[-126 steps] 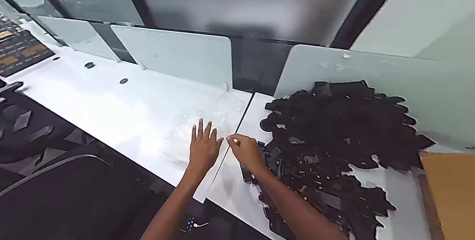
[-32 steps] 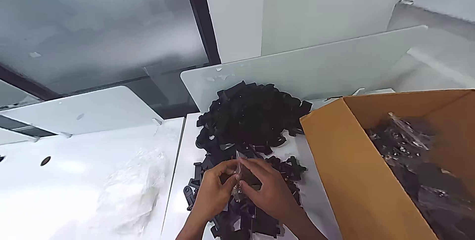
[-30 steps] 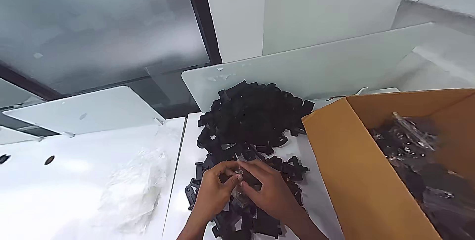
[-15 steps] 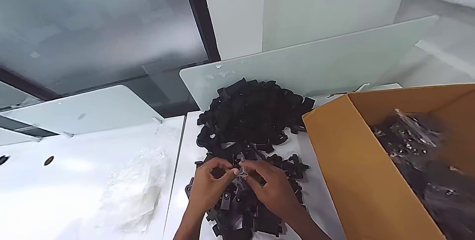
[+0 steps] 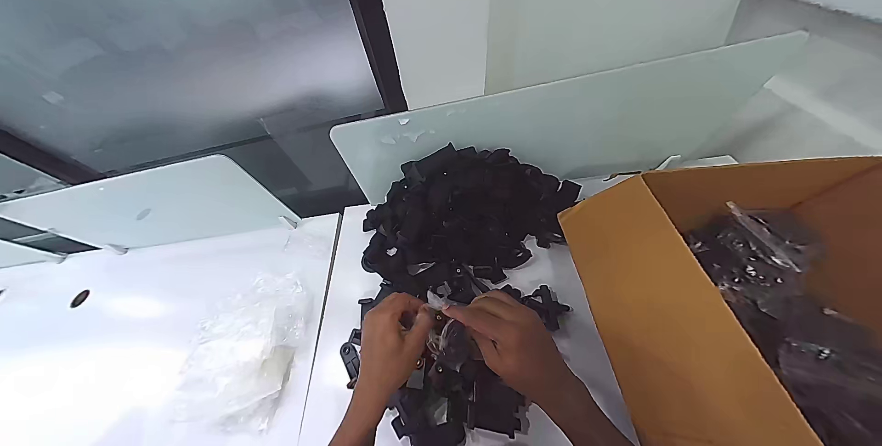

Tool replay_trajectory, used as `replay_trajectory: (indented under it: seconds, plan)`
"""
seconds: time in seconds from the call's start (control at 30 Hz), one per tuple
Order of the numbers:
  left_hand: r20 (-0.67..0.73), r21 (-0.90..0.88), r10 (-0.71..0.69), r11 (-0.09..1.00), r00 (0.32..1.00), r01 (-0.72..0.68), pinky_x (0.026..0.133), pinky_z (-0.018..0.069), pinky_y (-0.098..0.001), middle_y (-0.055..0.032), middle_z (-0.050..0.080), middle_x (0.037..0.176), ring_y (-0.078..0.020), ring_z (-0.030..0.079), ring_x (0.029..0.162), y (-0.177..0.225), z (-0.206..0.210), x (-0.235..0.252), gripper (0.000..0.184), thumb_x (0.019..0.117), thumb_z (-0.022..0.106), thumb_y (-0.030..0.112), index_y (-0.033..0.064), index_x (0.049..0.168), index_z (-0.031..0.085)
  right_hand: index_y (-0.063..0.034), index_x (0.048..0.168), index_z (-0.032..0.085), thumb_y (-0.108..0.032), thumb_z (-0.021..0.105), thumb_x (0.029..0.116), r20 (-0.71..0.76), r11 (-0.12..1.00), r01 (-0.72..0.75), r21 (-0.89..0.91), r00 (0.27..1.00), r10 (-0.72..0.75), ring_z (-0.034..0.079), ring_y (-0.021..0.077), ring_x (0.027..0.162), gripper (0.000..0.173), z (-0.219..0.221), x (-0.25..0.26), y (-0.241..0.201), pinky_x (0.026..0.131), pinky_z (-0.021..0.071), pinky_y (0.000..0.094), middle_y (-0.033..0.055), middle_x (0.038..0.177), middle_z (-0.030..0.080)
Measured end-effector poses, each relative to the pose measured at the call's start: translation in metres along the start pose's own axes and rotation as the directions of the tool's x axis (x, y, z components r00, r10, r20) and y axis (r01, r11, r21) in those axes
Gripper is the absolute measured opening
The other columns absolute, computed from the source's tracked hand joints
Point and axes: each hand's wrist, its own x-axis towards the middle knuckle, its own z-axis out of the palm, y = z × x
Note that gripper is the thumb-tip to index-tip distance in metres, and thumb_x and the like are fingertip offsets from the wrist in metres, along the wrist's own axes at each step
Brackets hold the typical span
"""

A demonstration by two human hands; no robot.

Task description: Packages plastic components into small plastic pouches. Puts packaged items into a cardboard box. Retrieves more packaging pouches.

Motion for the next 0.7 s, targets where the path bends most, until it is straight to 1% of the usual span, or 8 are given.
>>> replay_trajectory:
  seconds: [0.03,0.1,0.2,0.4,0.47,0.53,0.63,0.7]
  plan:
    - [-0.070,0.068,0.000,0.998,0.998,0.005,0.059,0.0536,-0.0308,0.0003,0.067,0.074,-0.0092,0.062,0.063,-0.001,0.000,0.000,0.024,0.0912,0.058,0.027,0.0090,0.086,0.074,-0.0253,0.113,0.079,-0.011,0.054,0.0956,0.000,1.000,0.001,-0.022,1.000,-0.001,0.069,0.0166,0.090,0.034,-0.003,-0.001,0.002,0.079,0.0574,0.0296,-0.0013,0.090,0.073]
    - [-0.199,0.163,0.004,0.986,0.980,0.029,0.055,0.0500,-0.0277,0.0020,0.062,0.070,-0.0076,0.059,0.060,-0.005,0.000,0.002,0.024,0.0897,0.057,0.027,0.0099,0.083,0.072,-0.0251,0.109,0.080,-0.011,0.054,0.0945,-0.007,0.999,-0.007,-0.048,1.000,0.007,0.069,0.0169,0.093,0.033,-0.007,-0.003,0.006,0.080,0.0568,0.0299,-0.0015,0.091,0.073]
    - [-0.273,0.234,0.061,0.972,0.960,0.005,0.053,0.0492,-0.0262,0.0011,0.060,0.069,-0.0078,0.058,0.059,0.000,0.002,0.003,0.023,0.0898,0.057,0.025,0.0082,0.082,0.072,-0.0220,0.095,0.079,-0.014,0.054,0.0925,0.011,0.992,-0.065,-0.105,0.998,0.067,0.069,0.0178,0.101,0.026,-0.010,-0.006,0.005,0.087,0.0564,0.0310,-0.0033,0.097,0.075]
    - [-0.398,0.319,0.185,0.946,0.898,-0.054,0.050,0.0463,-0.0247,-0.0022,0.059,0.069,-0.0093,0.056,0.057,0.017,0.012,0.007,0.022,0.0903,0.060,0.022,0.0063,0.082,0.073,-0.0170,0.082,0.076,-0.016,0.053,0.0871,-0.004,0.960,-0.200,-0.195,0.979,0.203,0.069,0.0197,0.094,0.023,-0.012,0.002,-0.006,0.078,0.0562,0.0328,-0.0034,0.087,0.075]
    - [-0.335,0.258,0.185,0.961,0.924,-0.099,0.053,0.0504,-0.0249,-0.0028,0.062,0.072,-0.0096,0.060,0.060,0.021,0.015,0.005,0.021,0.0910,0.060,0.021,0.0055,0.085,0.073,-0.0131,0.084,0.077,-0.012,0.056,0.0875,0.045,0.961,-0.226,-0.157,0.971,0.236,0.070,0.0253,0.103,0.021,-0.012,0.004,-0.011,0.085,0.0580,0.0393,0.0017,0.102,0.076]
    - [-0.284,0.218,0.218,0.963,0.934,-0.158,0.053,0.0506,-0.0222,-0.0017,0.062,0.071,-0.0077,0.059,0.059,0.027,0.020,0.003,0.020,0.0904,0.062,0.021,0.0055,0.085,0.074,-0.0125,0.097,0.081,-0.015,0.055,0.0909,0.143,0.944,-0.318,-0.088,0.934,0.328,0.066,0.0303,0.116,0.027,-0.012,0.010,-0.019,0.094,0.0553,0.0455,0.0071,0.128,0.071]
    - [-0.289,0.233,0.276,0.949,0.917,-0.213,0.053,0.0496,-0.0193,-0.0008,0.061,0.070,-0.0062,0.058,0.059,0.034,0.025,0.000,0.019,0.0890,0.064,0.021,0.0059,0.086,0.075,-0.0106,0.121,0.076,-0.039,0.052,0.1034,0.353,0.858,-0.493,-0.145,0.784,0.510,0.053,0.0356,0.137,0.041,-0.013,0.022,-0.029,0.111,0.0433,0.0491,0.0150,0.153,0.052]
    - [-0.327,0.266,0.294,0.941,0.898,-0.211,0.053,0.0493,-0.0205,-0.0017,0.062,0.070,-0.0074,0.059,0.059,0.036,0.028,0.001,0.017,0.0876,0.066,0.020,0.0059,0.085,0.075,-0.0061,0.106,0.078,-0.042,0.060,0.1001,0.287,0.859,-0.490,-0.150,0.810,0.512,0.057,0.0371,0.132,0.040,-0.009,0.022,-0.028,0.107,0.0473,0.0499,0.0189,0.149,0.054]
